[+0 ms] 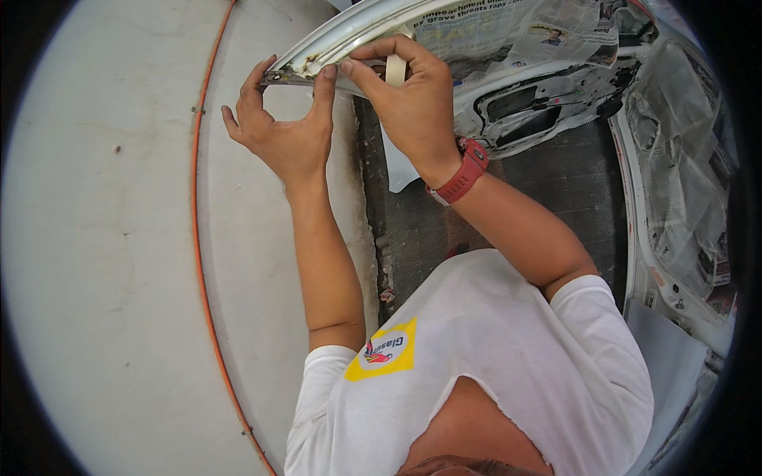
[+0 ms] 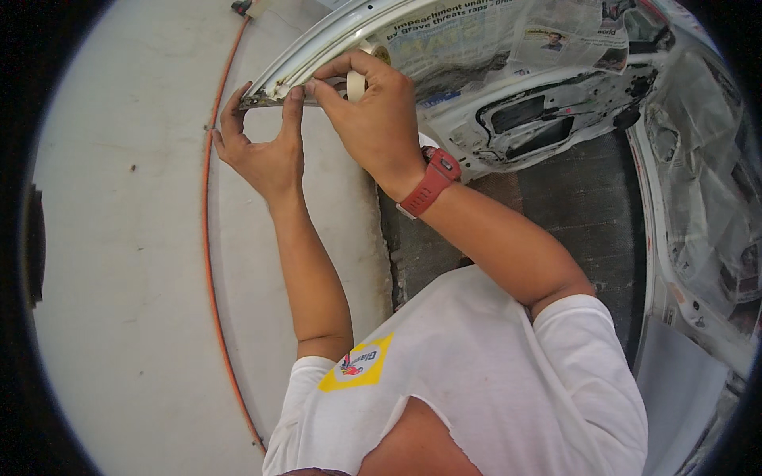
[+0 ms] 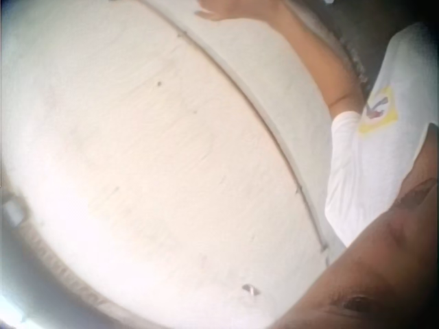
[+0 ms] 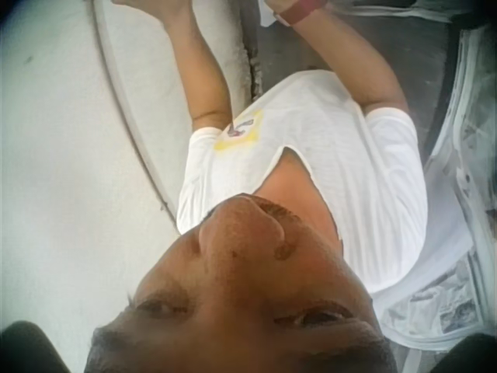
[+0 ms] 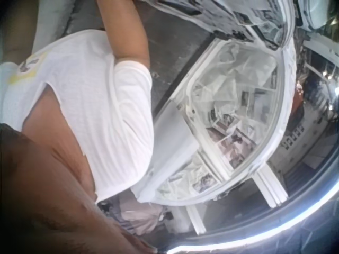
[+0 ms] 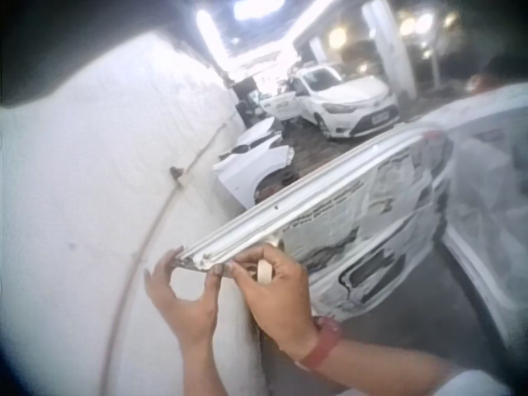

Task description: The person applies masking tape along the edges of a car door and then places newspaper over the door surface, securing it with additional tape. The person works methodically around the door perimeter and interior panel, smoothing the newspaper and taping it down.

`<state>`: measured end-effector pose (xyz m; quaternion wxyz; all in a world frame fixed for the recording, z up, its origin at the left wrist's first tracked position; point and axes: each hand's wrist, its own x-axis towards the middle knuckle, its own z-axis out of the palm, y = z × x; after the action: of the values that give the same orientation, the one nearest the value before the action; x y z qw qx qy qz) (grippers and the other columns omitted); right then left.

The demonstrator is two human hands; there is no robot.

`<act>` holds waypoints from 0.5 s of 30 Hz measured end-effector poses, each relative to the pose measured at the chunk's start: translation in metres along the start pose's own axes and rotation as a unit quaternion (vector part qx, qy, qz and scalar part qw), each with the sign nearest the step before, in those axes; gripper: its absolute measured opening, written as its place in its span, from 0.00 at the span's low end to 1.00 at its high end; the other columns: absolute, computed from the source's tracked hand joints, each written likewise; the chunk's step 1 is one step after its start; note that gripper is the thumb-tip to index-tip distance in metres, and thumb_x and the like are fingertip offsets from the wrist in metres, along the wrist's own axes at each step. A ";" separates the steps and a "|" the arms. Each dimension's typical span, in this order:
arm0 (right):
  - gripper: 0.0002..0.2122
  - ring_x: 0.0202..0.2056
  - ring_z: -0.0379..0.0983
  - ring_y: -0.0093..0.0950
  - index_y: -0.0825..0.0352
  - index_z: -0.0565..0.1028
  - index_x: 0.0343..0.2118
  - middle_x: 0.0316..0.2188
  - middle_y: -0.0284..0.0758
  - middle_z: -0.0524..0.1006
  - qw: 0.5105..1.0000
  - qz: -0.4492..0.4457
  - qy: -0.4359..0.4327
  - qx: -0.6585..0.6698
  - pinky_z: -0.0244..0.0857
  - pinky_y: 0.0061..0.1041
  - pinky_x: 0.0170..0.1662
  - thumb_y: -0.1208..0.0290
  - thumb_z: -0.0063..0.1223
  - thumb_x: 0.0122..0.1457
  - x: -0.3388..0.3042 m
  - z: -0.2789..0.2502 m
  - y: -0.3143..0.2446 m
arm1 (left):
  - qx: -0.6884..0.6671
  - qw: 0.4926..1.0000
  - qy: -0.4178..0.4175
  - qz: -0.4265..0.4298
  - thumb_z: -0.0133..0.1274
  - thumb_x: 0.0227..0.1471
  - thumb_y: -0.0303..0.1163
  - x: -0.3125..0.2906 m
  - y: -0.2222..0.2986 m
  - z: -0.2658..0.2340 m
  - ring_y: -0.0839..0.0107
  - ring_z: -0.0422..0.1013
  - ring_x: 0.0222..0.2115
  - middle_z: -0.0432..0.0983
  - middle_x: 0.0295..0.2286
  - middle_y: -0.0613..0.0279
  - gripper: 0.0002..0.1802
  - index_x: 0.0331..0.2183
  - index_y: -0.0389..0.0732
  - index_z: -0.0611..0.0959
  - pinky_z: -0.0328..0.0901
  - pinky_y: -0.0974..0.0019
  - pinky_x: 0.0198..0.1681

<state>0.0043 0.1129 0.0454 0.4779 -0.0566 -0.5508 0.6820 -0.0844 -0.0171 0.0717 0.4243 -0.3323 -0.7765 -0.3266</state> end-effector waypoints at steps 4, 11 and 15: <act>0.05 0.35 0.78 0.14 0.69 0.88 0.42 0.35 0.29 0.87 1.000 0.018 -0.009 0.000 0.72 0.18 0.39 0.77 0.72 0.64 -0.004 -0.006 -0.002 | -0.018 1.000 -0.007 -0.024 0.81 0.46 0.59 0.002 0.006 -0.002 0.63 0.81 0.52 0.85 0.48 0.65 0.41 0.54 0.46 0.85 0.40 0.31 0.77; 0.04 0.36 0.88 0.24 0.69 0.88 0.40 0.33 0.37 0.90 0.998 0.020 0.017 0.059 0.78 0.25 0.40 0.78 0.70 0.63 -0.008 -0.006 -0.001 | -0.009 0.999 -0.010 -0.035 0.81 0.46 0.55 0.000 0.008 -0.004 0.64 0.80 0.52 0.85 0.48 0.65 0.39 0.53 0.44 0.85 0.37 0.36 0.79; 0.05 0.36 0.86 0.24 0.69 0.88 0.41 0.34 0.37 0.90 0.997 0.021 0.020 0.069 0.77 0.25 0.41 0.78 0.71 0.63 -0.007 -0.011 0.003 | -0.031 0.998 0.000 -0.051 0.82 0.47 0.52 -0.001 0.004 0.000 0.65 0.80 0.52 0.84 0.47 0.63 0.39 0.54 0.44 0.83 0.38 0.38 0.79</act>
<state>0.0134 0.1157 0.0355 0.4766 -0.0487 -0.4919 0.7270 -0.0809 -0.0152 0.0723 0.3965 -0.3054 -0.7818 -0.3719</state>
